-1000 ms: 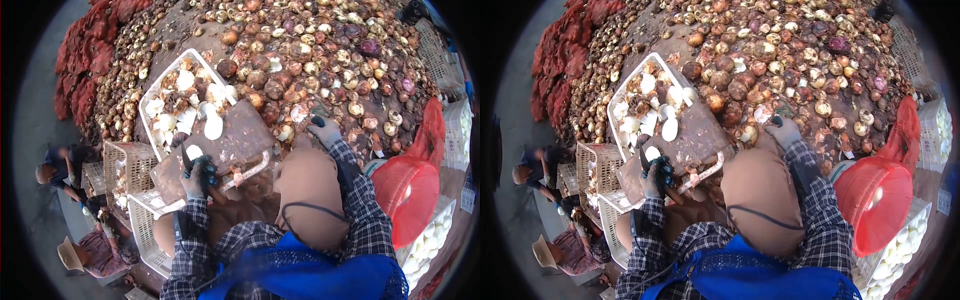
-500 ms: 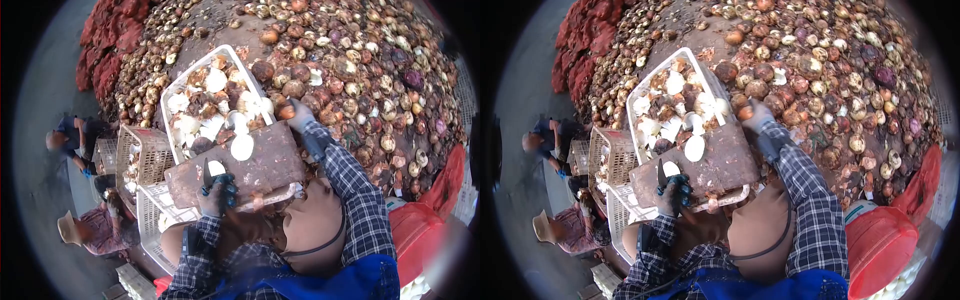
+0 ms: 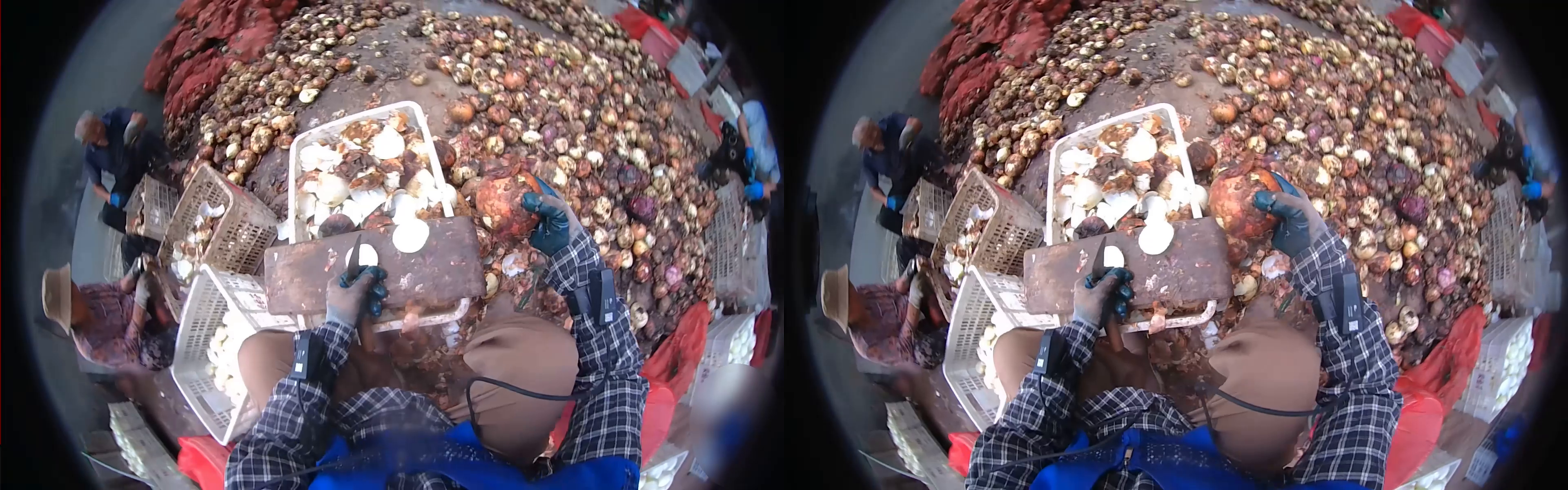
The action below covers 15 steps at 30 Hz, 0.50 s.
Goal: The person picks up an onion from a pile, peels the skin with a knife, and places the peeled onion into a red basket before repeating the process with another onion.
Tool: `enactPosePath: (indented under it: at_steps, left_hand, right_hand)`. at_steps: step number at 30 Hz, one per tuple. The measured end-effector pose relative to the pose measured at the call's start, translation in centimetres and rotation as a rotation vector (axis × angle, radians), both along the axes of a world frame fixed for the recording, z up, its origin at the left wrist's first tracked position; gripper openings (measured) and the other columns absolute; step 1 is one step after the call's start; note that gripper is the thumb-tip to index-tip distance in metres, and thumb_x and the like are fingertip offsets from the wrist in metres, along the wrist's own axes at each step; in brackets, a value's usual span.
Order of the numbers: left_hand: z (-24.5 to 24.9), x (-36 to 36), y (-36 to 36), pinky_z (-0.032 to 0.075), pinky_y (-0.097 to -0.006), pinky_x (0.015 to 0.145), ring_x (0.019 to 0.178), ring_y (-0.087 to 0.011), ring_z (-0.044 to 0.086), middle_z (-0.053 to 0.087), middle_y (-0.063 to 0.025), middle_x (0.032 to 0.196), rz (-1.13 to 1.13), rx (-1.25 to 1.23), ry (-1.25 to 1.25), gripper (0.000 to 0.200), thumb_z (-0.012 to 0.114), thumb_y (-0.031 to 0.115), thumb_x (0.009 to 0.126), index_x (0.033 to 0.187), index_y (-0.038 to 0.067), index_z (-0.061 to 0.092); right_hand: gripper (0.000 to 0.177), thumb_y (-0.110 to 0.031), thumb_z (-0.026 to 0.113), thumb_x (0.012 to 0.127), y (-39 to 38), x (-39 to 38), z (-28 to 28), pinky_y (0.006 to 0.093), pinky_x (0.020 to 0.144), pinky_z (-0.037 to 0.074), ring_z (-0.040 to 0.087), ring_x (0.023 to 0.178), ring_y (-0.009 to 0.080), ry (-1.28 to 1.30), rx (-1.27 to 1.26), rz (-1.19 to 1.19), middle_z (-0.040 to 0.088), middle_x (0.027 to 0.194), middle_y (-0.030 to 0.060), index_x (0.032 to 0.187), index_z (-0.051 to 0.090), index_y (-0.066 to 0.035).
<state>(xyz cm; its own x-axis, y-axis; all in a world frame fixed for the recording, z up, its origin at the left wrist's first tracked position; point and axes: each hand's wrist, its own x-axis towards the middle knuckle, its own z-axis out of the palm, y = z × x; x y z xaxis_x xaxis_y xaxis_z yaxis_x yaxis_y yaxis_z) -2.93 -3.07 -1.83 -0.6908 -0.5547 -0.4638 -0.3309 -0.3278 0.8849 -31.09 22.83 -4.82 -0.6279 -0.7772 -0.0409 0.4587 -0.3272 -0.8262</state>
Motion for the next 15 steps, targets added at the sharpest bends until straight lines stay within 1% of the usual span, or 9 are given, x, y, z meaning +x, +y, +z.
enactPosePath:
  at_steps: [2,4,6,7,8,10,11,12,15]
  left_hand:
    - [0.0,-0.1,0.0,0.045,-0.0244,0.040,0.051,-0.0125,0.058,0.066,-0.0090,0.072,-0.003,-0.034,-0.004,0.015,0.060,0.009,0.087,0.096,-0.002,0.066]
    - [-1.4,0.5,0.2,0.052,-0.0266,0.056,0.066,-0.0131,0.063,0.068,-0.0069,0.084,-0.035,-0.267,-0.087,0.022,0.065,0.010,0.083,0.103,0.001,0.065]
    - [1.0,0.4,1.7,0.052,-0.0265,0.064,0.072,-0.0127,0.063,0.068,-0.0063,0.089,0.016,-0.105,0.080,0.031,0.068,0.013,0.081,0.109,0.001,0.062]
    - [1.8,0.3,2.3,0.052,-0.0261,0.064,0.073,-0.0124,0.063,0.067,-0.0066,0.092,0.016,-0.114,0.146,0.033,0.069,0.013,0.081,0.110,0.001,0.062]
    - [2.4,0.2,2.6,0.052,-0.0257,0.064,0.073,-0.0121,0.062,0.067,-0.0069,0.095,0.018,-0.127,0.213,0.035,0.069,0.014,0.080,0.112,0.001,0.061]
    - [3.4,-0.7,2.6,0.051,-0.0252,0.059,0.071,-0.0116,0.061,0.066,-0.0075,0.095,-0.023,-0.081,0.215,0.039,0.071,0.015,0.079,0.113,0.001,0.060]
    - [4.1,-1.4,2.9,0.050,-0.0253,0.058,0.070,-0.0117,0.060,0.066,-0.0072,0.094,-0.045,-0.038,0.209,0.039,0.072,0.016,0.079,0.113,0.001,0.060]
    - [4.3,-1.9,3.2,0.050,-0.0254,0.056,0.070,-0.0119,0.060,0.066,-0.0068,0.094,-0.069,0.009,0.198,0.039,0.072,0.016,0.079,0.113,0.001,0.060]
    - [2.1,-3.8,3.8,0.050,-0.0267,0.052,0.064,-0.0129,0.061,0.067,-0.0088,0.086,-0.164,0.050,0.154,0.038,0.073,0.019,0.079,0.110,0.000,0.061]
  right_hand:
    - [0.038,-0.019,0.059,0.085,-1.9,1.8,7.1,0.0356,0.096,0.046,0.060,0.103,0.0205,0.019,0.100,0.082,0.062,0.114,0.0102,0.115,0.058,0.003]
    - [0.048,-0.016,0.067,0.079,-2.9,3.3,9.1,0.0354,0.089,0.051,0.062,0.098,0.0208,0.060,0.216,0.044,0.062,0.111,0.0110,0.121,0.053,0.004]
    - [0.051,-0.014,0.070,0.075,-5.3,6.6,13.4,0.0352,0.083,0.054,0.063,0.094,0.0215,-0.094,0.388,0.092,0.062,0.108,0.0128,0.120,0.052,0.004]
    - [0.059,-0.009,0.076,0.068,-6.0,7.1,13.2,0.0341,0.079,0.056,0.064,0.090,0.0224,-0.101,0.462,0.130,0.061,0.106,0.0149,0.120,0.051,0.004]
    - [0.054,-0.006,0.075,0.070,-6.8,8.3,12.6,0.0326,0.083,0.054,0.064,0.095,0.0214,-0.109,0.533,0.107,0.063,0.103,0.0143,0.117,0.050,0.006]
    - [0.063,-0.009,0.078,0.068,-7.7,9.7,9.1,0.0307,0.084,0.053,0.063,0.095,0.0198,0.300,0.741,0.160,0.062,0.106,0.0126,0.121,0.047,0.005]
    - [0.065,-0.021,0.081,0.067,-8.0,11.1,7.7,0.0326,0.088,0.051,0.062,0.098,0.0263,0.702,0.891,0.137,0.061,0.107,0.0188,0.120,0.050,-0.001]
    - [0.077,-0.023,0.084,0.062,-8.0,12.1,6.1,0.0336,0.093,0.048,0.061,0.101,0.0307,0.970,1.008,0.119,0.061,0.106,0.0198,0.126,0.045,-0.005]
    - [0.092,-0.021,0.084,0.060,-9.2,14.4,7.6,0.0378,0.097,0.045,0.054,0.111,0.0364,0.906,1.084,0.152,0.054,0.118,0.0209,0.135,0.034,-0.006]
